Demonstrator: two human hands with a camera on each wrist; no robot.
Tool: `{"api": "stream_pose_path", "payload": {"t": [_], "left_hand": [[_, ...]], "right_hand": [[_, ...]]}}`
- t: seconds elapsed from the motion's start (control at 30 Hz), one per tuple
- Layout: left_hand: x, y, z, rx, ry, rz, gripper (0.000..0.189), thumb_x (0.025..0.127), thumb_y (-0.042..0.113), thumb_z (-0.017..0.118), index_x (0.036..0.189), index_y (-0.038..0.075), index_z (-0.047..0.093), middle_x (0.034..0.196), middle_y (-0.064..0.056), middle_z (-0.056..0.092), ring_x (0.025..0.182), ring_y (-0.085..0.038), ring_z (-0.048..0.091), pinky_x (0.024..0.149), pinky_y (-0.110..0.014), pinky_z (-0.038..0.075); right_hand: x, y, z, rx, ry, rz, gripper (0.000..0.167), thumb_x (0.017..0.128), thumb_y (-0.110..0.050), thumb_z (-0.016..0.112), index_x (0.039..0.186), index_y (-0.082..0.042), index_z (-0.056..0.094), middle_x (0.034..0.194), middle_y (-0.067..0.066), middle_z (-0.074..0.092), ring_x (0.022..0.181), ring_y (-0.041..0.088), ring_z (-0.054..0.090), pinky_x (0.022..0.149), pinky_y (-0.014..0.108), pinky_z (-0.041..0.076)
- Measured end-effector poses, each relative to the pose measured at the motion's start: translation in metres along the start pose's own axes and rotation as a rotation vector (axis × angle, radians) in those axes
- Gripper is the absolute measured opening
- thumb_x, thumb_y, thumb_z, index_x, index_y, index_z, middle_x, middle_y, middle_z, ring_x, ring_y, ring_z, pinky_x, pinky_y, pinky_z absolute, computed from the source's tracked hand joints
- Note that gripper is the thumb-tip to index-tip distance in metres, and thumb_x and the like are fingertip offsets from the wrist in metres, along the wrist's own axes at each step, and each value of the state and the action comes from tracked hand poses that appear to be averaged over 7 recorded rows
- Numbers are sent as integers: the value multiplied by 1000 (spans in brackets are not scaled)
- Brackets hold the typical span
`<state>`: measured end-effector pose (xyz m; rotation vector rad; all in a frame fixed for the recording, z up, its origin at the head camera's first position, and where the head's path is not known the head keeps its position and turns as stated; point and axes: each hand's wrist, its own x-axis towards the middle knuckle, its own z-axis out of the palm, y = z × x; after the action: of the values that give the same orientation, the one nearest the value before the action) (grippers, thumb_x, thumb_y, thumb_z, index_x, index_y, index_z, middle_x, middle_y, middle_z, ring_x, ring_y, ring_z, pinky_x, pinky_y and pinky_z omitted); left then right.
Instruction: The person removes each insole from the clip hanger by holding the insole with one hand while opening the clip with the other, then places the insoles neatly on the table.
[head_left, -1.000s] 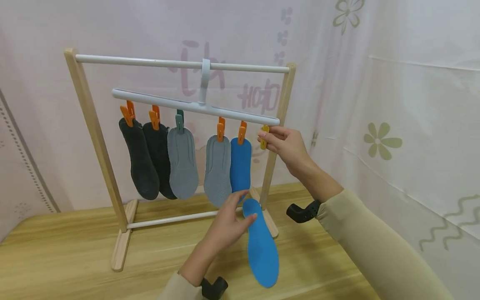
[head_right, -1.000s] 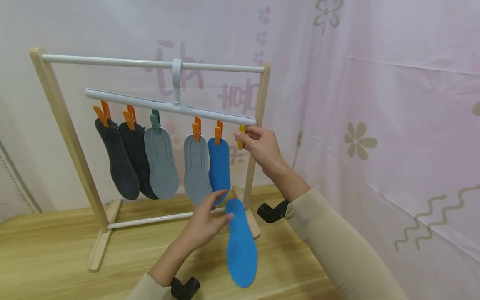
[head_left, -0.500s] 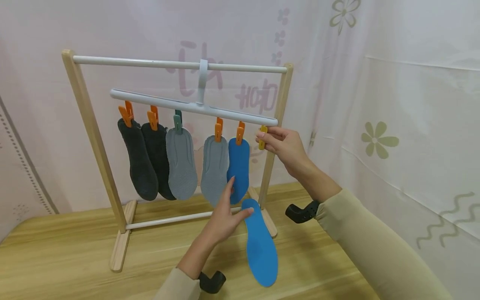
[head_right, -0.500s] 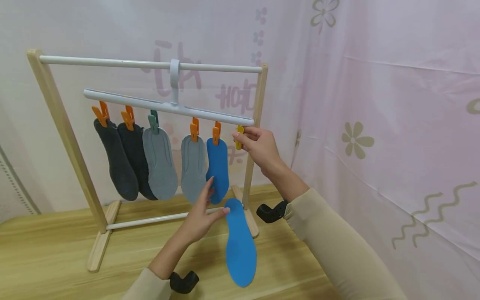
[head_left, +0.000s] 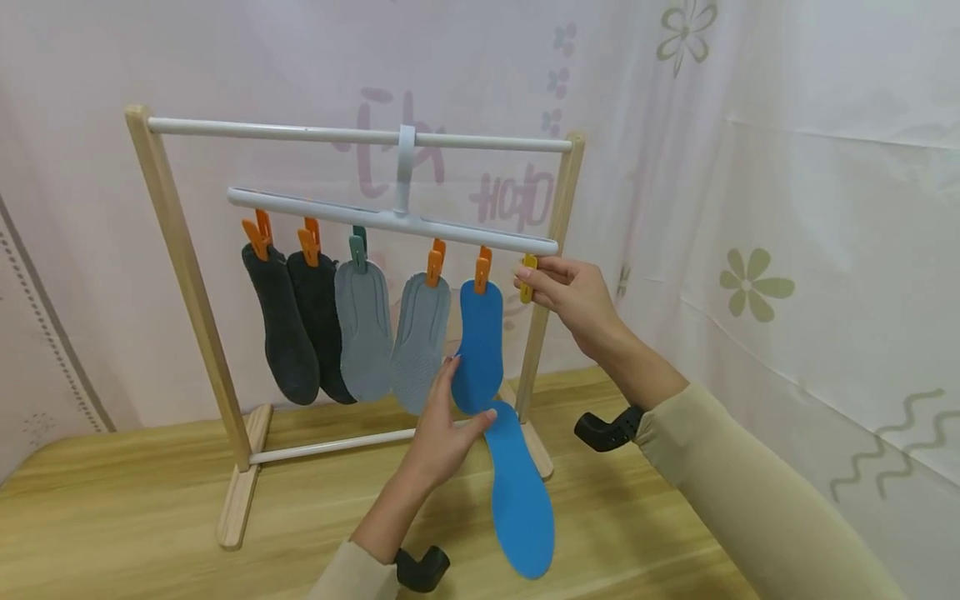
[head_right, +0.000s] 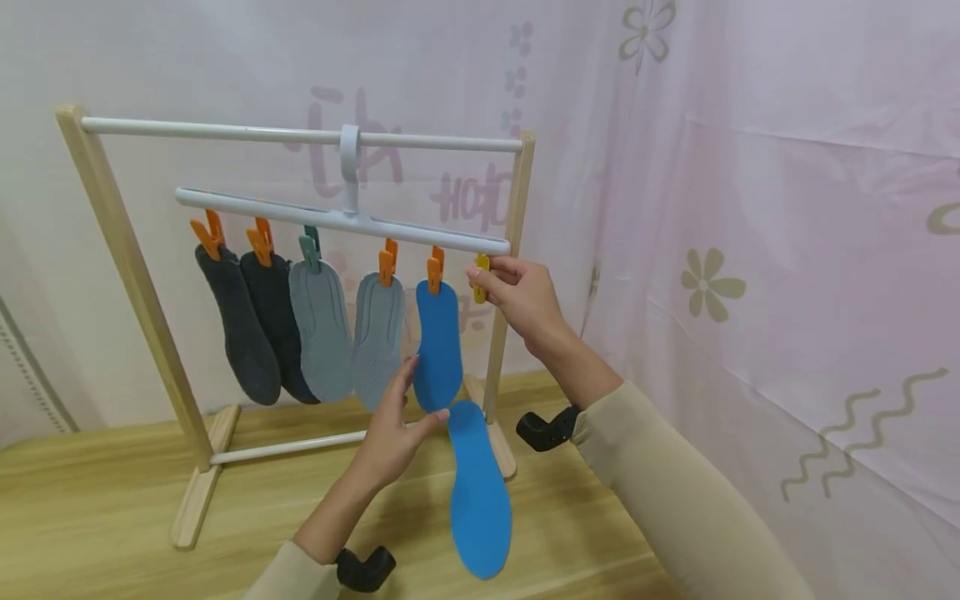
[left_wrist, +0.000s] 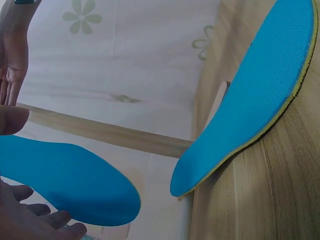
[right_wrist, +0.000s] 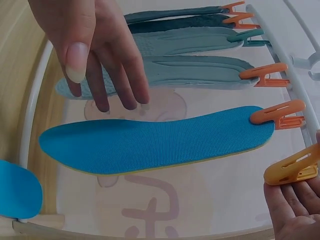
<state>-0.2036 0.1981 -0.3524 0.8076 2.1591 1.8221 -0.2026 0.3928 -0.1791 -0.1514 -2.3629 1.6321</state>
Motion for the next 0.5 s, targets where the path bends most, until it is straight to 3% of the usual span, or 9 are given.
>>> {"api": "stream_pose_path", "payload": {"t": [0.13,0.3,0.5], "left_hand": [[-2,0,2,12,11,-27,87,97,36,67,163,20,14,172,-9,6,158,-38,12,123,-64,22],[-4,1,4,27,18,-107,89,96,36,67,164,17,11,172,-11,7,158,-39,13,124,-62,22],[1,-7,6,-49,4,-139,93,96,35,68,164,16,7,171,-13,11,157,-40,17,124,-57,25]], "right_hand": [[-2,-3,-3,0,-17,0,49,101,-25,64,141,3,55,135,26,62,126,31,64,103,30,53],[-4,-4,-5,3,-26,4,47,101,-25,64,139,2,57,135,27,61,127,33,63,102,30,53],[-6,-5,-6,-9,-18,-8,45,101,-24,64,137,2,58,128,18,67,125,32,64,101,29,54]]}}
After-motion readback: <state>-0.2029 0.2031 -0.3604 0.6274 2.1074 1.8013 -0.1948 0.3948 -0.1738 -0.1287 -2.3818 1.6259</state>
